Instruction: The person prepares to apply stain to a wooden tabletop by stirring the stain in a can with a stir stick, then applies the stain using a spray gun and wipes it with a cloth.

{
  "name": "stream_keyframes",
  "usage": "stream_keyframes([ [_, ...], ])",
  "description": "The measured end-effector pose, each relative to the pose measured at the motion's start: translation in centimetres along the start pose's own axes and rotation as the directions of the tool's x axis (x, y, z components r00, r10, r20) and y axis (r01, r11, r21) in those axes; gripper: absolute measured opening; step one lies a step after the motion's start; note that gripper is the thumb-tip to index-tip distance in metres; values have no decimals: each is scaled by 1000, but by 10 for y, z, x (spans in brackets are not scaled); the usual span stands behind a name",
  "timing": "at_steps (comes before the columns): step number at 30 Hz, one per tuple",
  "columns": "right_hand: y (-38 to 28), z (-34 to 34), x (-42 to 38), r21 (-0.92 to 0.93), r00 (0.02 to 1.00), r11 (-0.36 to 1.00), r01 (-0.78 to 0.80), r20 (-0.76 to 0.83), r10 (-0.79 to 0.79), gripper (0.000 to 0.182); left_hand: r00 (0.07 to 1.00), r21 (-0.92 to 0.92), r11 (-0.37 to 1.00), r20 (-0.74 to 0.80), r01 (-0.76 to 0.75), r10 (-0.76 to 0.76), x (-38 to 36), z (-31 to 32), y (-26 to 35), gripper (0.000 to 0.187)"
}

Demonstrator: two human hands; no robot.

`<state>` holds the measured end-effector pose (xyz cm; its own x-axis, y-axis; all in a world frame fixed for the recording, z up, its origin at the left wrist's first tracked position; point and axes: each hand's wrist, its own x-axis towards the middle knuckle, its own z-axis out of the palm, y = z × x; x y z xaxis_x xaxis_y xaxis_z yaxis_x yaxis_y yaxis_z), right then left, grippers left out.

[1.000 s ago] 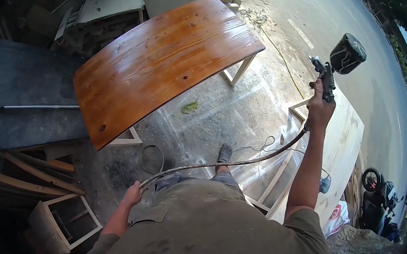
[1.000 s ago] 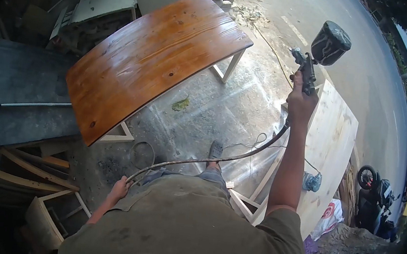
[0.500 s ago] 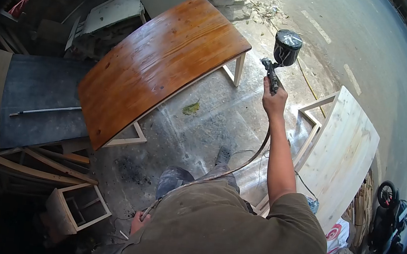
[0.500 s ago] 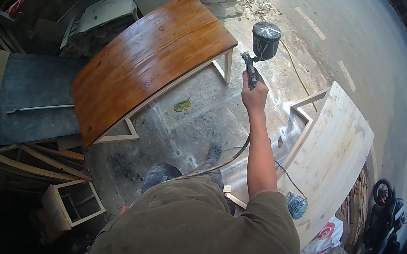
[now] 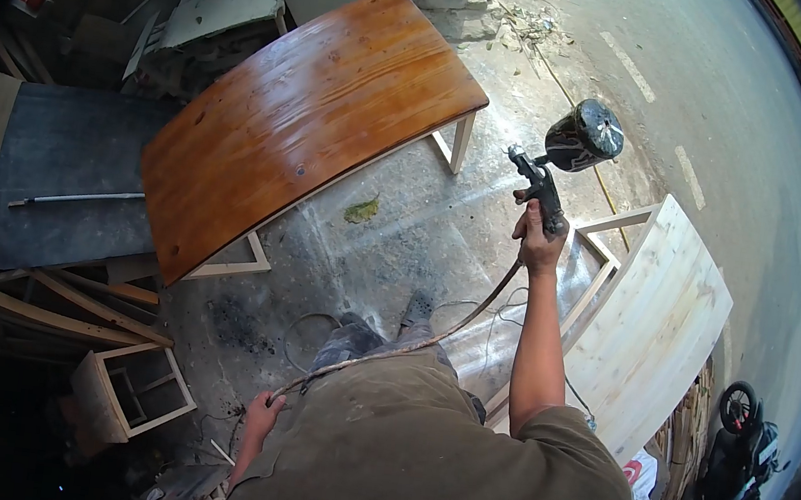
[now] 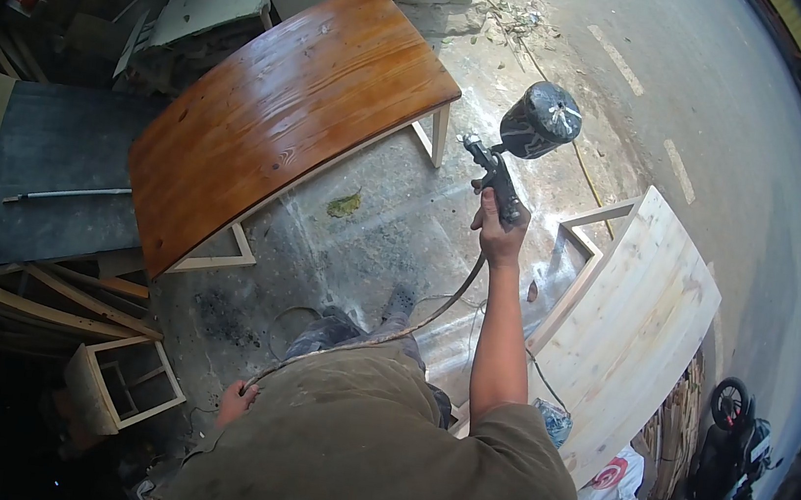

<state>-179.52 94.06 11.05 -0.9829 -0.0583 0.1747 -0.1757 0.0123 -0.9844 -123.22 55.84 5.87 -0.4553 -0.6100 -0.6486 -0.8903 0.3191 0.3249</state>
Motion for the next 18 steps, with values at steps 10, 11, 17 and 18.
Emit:
stream_keyframes([
  [10,-69,-78,-31,276,993,954,118,-3,-122,61,970,15,993,215,-117,111,62,19,46,33],
  [11,-80,-82,-37,197,997,978,74,2,-76,74,964,20,993,246,-113,104,65,17,53,33],
  [17,-88,-111,-40,132,991,982,135,-12,-134,77,945,86,980,292,-179,147,85,18,59,31],
  [18,-88,-109,-41,126,991,983,133,-17,-132,77,940,81,979,304,-187,154,85,16,61,32],
])
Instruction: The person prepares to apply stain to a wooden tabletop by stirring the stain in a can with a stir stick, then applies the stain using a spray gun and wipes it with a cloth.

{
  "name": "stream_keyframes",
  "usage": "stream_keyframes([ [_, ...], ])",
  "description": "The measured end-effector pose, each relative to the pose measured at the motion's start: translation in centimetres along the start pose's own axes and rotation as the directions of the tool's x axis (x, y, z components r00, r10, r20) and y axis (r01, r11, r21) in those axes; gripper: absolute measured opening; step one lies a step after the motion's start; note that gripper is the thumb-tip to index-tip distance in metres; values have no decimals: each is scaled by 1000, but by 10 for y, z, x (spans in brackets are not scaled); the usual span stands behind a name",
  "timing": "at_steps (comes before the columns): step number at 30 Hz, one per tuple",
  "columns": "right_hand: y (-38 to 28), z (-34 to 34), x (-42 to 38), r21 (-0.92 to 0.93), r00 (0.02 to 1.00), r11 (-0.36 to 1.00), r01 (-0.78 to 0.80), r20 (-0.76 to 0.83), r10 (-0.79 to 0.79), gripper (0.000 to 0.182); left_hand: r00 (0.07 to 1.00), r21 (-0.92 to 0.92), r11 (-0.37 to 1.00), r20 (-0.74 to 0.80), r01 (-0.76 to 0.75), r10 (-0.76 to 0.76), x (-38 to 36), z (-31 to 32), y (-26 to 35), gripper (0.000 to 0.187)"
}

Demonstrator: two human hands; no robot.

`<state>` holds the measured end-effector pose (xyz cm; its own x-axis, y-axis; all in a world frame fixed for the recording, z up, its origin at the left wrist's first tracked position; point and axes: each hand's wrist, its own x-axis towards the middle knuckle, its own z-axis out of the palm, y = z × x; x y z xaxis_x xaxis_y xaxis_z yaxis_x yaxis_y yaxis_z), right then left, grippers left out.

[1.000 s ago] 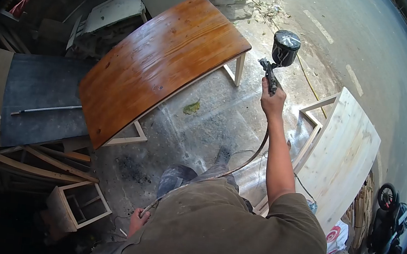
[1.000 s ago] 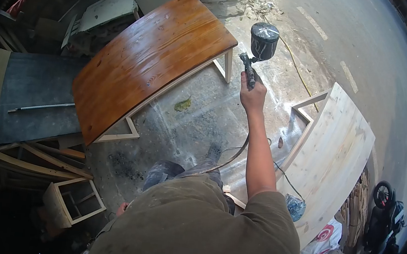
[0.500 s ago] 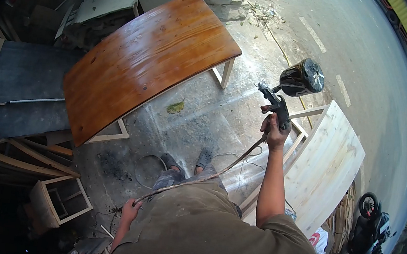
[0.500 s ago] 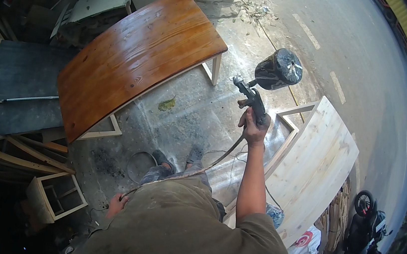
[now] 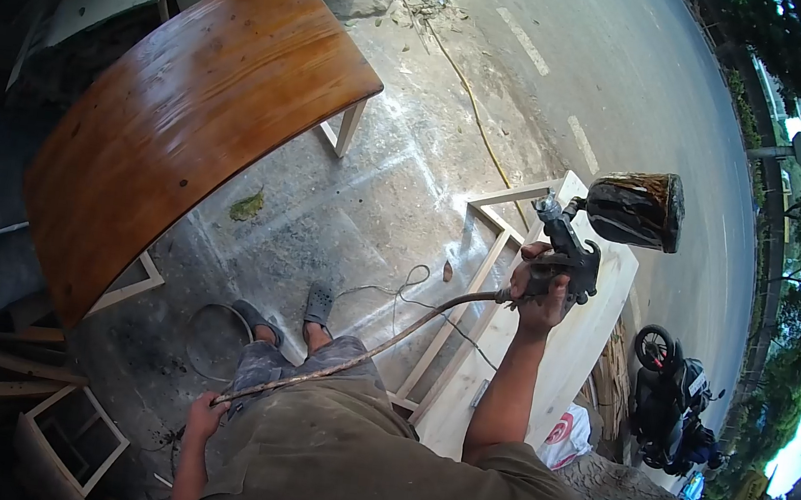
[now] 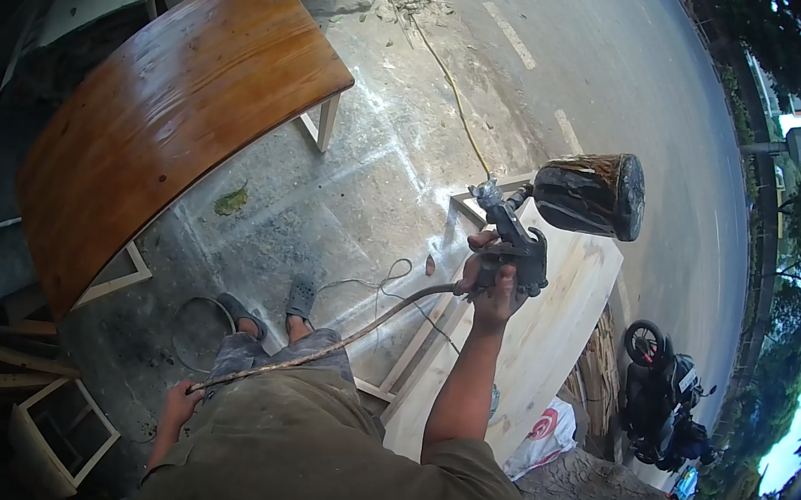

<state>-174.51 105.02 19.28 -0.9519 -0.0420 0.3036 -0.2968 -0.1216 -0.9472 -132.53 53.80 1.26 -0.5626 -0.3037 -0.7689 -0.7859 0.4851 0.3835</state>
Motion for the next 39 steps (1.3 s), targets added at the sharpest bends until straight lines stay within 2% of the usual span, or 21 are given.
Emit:
stream_keyframes([
  [1,1,5,1,6,998,1000,2,-69,-2,69,1000,0,1000,7,-3,3,-1,-2,2,32],
  [4,6,36,12,-197,981,979,-48,-196,8,57,998,-10,998,6,58,-58,-6,-12,9,33],
  [5,8,51,16,-229,970,971,-71,-244,13,48,996,-14,996,2,87,-87,-7,-14,6,33],
  [8,41,68,21,-375,971,916,-142,-233,55,40,996,-94,993,-51,65,-70,-9,-17,-12,34],
  [10,77,78,21,-325,955,926,-193,-278,101,32,992,-73,993,-80,96,-102,-19,-23,-15,35],
  [14,127,101,29,-331,934,906,-263,-321,154,34,980,-15,991,-144,135,-136,-40,-29,-22,36],
  [16,149,104,31,-350,923,875,-334,-311,228,35,975,-56,983,-125,176,-181,-49,-25,-35,37],
  [19,179,115,34,-467,965,881,-73,-256,-56,36,969,-33,976,-118,213,-216,-64,-23,-36,37],
  [23,186,119,27,-484,979,854,-189,-163,125,35,965,-21,974,-128,227,-228,-75,-18,-22,37],
  [27,188,127,20,-426,985,890,-162,-16,171,32,961,-45,969,-123,242,-246,-71,-13,-26,36],
  [31,179,131,22,-349,975,913,-209,0,224,28,966,-63,975,-139,213,-220,-59,-10,-32,34],
  [34,171,129,30,-384,998,922,-55,5,61,28,961,-94,969,-140,229,-240,-57,-13,-15,34],
  [36,162,122,35,-474,998,878,-62,-22,59,29,959,-64,969,-143,238,-245,-62,-19,12,34],
  [39,163,107,42,-592,996,804,-49,-84,-1,31,969,17,986,-188,165,-158,-54,-9,-5,35],
])
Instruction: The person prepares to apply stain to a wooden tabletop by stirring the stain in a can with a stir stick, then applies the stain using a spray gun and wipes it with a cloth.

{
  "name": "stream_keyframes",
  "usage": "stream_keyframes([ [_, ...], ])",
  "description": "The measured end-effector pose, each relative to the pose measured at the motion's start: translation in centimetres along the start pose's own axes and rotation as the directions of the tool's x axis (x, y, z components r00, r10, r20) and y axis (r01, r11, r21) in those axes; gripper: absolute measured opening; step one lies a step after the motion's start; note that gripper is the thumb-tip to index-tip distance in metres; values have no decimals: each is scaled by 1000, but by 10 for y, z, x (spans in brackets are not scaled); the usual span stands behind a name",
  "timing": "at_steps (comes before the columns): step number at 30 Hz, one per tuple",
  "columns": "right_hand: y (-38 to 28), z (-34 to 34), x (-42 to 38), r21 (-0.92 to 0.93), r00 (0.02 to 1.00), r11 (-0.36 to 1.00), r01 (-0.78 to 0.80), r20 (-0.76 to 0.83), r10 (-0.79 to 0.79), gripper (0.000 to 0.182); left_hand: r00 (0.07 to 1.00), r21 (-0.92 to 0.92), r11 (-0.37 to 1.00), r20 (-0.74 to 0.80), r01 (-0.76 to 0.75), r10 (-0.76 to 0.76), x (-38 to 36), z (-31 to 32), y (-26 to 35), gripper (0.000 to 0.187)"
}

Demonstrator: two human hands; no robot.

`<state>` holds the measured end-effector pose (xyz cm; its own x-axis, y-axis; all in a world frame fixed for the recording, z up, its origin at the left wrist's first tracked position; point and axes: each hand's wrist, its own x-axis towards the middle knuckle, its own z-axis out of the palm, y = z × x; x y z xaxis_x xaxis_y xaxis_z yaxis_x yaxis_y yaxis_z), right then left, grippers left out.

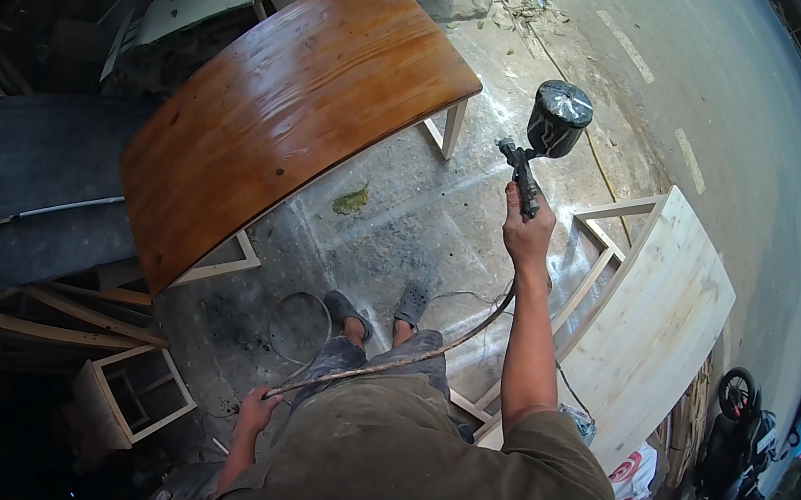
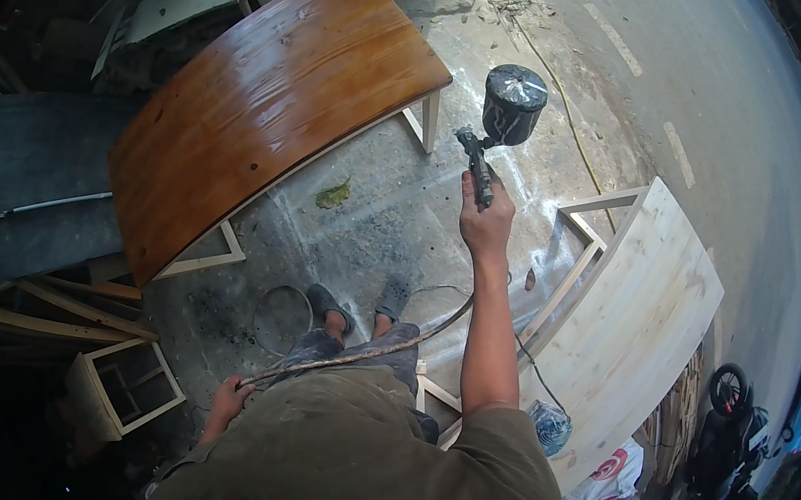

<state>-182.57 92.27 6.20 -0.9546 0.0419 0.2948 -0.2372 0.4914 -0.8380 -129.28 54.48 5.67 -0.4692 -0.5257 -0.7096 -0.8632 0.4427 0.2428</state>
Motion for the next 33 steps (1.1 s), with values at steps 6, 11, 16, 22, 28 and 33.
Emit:
stream_keyframes([
  [6,-1,-13,15,-118,995,992,-33,-97,22,39,998,1,1000,62,27,-27,-6,8,5,36],
  [11,-1,-9,6,-142,993,984,-111,30,116,34,998,31,999,54,35,-36,-9,17,-1,38],
  [16,-22,-3,-11,-35,984,996,-87,153,92,29,999,49,998,42,33,-35,-10,17,3,38],
  [22,-28,-3,-25,141,914,982,-124,402,57,27,999,17,1000,24,22,-23,-7,13,7,36],
  [28,-28,-4,-16,40,956,997,-70,290,56,29,1000,16,1000,-17,-10,10,-6,7,19,36],
  [33,-21,-14,-3,-187,997,980,-69,21,74,35,997,19,998,-62,-52,54,-4,7,19,35],
])
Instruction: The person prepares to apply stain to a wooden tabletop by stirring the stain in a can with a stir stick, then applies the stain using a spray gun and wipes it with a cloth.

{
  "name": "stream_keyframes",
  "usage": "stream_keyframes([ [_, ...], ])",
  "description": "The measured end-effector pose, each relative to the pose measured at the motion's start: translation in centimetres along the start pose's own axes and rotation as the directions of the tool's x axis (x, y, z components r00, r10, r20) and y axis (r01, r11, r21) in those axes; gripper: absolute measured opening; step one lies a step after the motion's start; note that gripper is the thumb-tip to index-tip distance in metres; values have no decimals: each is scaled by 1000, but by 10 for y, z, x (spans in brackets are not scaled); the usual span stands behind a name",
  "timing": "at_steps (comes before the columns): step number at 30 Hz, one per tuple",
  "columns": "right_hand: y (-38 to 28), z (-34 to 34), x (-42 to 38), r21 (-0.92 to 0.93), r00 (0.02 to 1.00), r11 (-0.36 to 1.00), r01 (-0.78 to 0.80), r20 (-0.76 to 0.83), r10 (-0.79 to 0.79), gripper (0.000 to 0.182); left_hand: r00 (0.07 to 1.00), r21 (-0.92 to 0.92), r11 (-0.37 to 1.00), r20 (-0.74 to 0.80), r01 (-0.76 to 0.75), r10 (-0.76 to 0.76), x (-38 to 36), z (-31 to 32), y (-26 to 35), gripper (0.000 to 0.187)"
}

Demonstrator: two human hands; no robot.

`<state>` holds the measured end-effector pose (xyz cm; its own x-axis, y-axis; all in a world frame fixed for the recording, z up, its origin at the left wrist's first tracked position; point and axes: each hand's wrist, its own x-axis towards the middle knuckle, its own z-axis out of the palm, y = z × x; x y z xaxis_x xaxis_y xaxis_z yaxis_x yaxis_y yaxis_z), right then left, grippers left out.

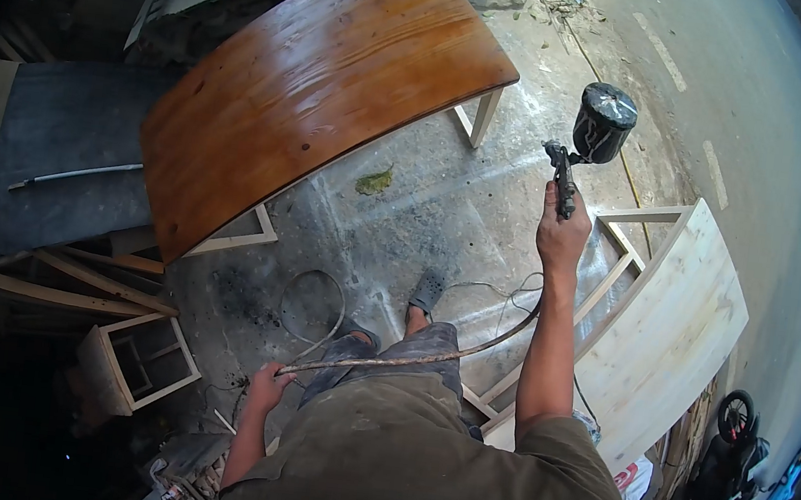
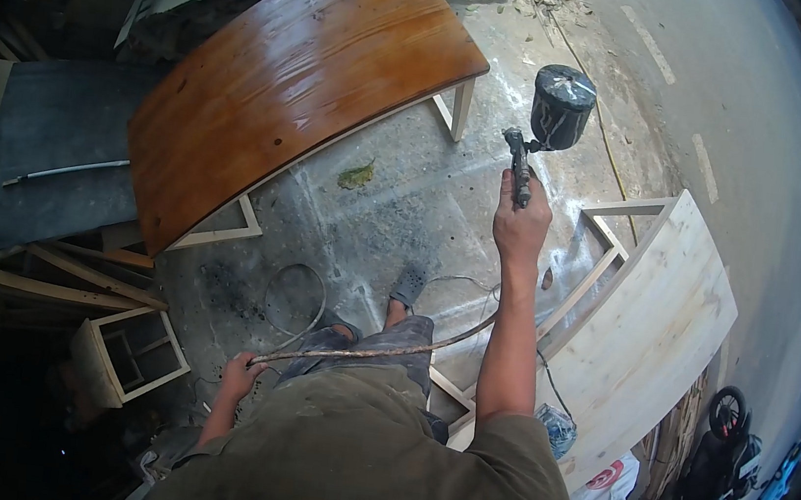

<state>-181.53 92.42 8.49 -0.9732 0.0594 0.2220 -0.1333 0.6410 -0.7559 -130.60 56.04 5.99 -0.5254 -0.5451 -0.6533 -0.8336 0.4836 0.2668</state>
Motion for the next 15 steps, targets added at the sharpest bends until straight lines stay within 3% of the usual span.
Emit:
stream_keyframes([
  [4,2,12,-9,39,995,999,35,-92,-31,36,1000,-7,1000,-21,10,-11,-4,-7,-11,34],
  [6,-11,23,-26,159,998,987,25,-63,-15,35,998,-6,1000,-56,2,-2,-6,-11,-29,34],
  [9,-31,38,-61,194,997,981,-29,76,15,30,986,-94,987,-95,127,-136,-10,-26,-62,34],
  [15,-81,79,-143,217,963,975,-48,270,-13,28,975,-110,989,-187,101,-120,-34,-56,-123,30],
])
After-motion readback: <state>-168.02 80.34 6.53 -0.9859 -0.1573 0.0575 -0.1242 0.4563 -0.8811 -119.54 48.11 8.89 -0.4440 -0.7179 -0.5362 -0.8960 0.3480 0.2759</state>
